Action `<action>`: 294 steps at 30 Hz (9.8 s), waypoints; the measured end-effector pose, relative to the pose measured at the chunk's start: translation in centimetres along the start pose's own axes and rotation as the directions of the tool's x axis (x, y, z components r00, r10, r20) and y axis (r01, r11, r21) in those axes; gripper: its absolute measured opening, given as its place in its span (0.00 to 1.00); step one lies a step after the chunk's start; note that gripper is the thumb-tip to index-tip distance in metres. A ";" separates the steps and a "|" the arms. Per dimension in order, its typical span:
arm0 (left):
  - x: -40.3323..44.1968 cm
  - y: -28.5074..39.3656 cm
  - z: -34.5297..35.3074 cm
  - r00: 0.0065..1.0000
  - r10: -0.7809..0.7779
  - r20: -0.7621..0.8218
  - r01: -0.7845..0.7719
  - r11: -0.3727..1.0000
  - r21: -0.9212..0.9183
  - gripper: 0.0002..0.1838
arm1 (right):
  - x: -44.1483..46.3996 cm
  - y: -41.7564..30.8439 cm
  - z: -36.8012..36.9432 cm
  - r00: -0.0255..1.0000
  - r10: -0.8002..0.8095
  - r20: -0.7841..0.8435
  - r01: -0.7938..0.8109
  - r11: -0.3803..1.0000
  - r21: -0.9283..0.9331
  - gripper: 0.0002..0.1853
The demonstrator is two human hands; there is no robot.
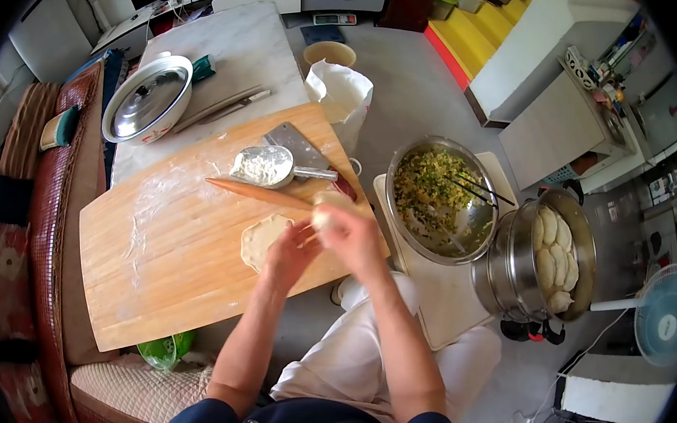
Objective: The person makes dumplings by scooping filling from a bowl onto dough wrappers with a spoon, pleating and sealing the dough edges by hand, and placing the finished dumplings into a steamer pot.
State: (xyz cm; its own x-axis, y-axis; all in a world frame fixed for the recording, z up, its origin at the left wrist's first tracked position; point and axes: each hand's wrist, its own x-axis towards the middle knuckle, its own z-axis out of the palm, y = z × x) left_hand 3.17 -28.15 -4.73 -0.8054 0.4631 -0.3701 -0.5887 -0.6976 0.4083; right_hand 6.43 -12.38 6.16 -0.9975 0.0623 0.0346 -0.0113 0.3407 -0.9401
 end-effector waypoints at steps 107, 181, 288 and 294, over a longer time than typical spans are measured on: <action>17.5 -11.2 12.8 0.976 0.152 0.154 -0.071 0.897 -0.436 0.24 | 5.1 24.4 -18.9 0.853 0.302 -0.425 -0.437 0.858 -0.268 0.12; 17.2 -9.9 14.7 0.952 0.157 0.261 -0.011 0.875 -0.485 0.25 | 3.2 18.1 -22.9 0.946 -0.275 -0.168 -0.036 0.429 -0.902 0.02; 16.9 -13.7 17.6 0.957 -0.077 0.280 0.188 0.899 -0.396 0.24 | 3.7 4.8 -27.1 0.984 -0.097 -0.149 -0.007 0.818 -0.575 0.06; 17.6 -13.8 17.1 0.936 -0.087 0.341 0.214 0.910 -0.355 0.23 | 3.1 5.9 -26.0 0.991 -0.106 -0.087 0.013 0.705 -0.709 0.07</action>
State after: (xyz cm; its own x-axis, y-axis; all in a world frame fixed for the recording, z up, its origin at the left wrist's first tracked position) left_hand -4.05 -1.08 -2.58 -0.7263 0.6804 -0.0975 -0.6835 -0.7300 -0.0032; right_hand 5.06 14.23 9.56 -0.9807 0.1069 0.1635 0.0285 0.9063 -0.4217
